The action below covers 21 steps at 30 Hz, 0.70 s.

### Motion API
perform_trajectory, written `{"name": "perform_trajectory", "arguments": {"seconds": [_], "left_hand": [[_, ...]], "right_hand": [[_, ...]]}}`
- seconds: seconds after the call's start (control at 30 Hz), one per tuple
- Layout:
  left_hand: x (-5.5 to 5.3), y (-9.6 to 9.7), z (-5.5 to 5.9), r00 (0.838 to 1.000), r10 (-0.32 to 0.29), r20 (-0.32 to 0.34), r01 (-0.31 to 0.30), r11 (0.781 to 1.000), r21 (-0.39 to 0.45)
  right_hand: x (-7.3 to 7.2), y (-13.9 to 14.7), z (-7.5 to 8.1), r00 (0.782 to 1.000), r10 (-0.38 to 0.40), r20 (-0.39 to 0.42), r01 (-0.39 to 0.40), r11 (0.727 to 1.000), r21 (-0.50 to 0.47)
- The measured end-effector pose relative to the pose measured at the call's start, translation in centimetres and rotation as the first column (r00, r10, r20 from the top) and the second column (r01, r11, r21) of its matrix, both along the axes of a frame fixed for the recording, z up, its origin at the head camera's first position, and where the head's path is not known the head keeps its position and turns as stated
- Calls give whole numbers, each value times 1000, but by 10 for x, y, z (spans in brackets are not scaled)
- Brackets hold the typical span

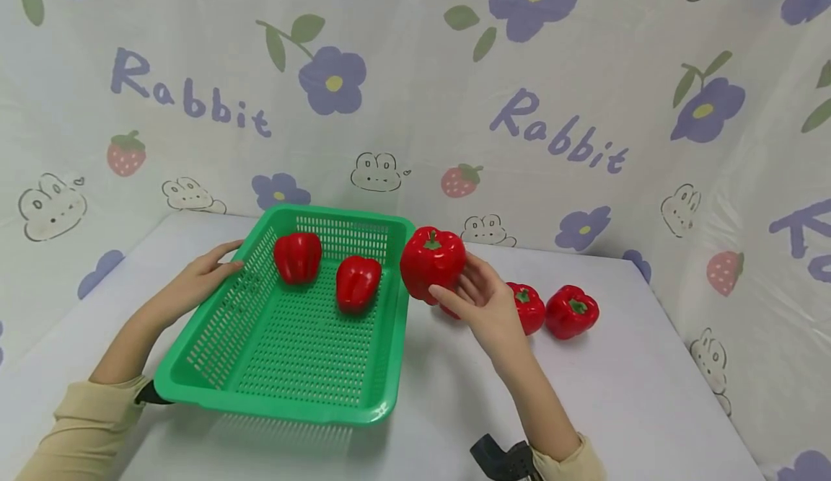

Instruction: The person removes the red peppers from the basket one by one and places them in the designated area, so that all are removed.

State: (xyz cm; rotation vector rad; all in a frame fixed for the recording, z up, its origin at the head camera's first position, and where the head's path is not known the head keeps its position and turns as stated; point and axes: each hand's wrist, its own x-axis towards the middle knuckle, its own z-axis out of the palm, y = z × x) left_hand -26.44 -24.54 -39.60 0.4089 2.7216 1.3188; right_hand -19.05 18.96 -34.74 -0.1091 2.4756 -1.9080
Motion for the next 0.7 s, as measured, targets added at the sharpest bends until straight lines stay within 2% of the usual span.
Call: {"name": "perform_trajectory", "arguments": {"seconds": [0.33,0.7], "left_hand": [[0,0,1,1000,8,-1,-8,1000,-6],[-1,0,1,1000,9,0,-9,1000,-1]], "right_hand": [[5,15,-38,997,24,70,-25,1000,19],[7,28,-70,992,34,123,-42,997,62]]}}
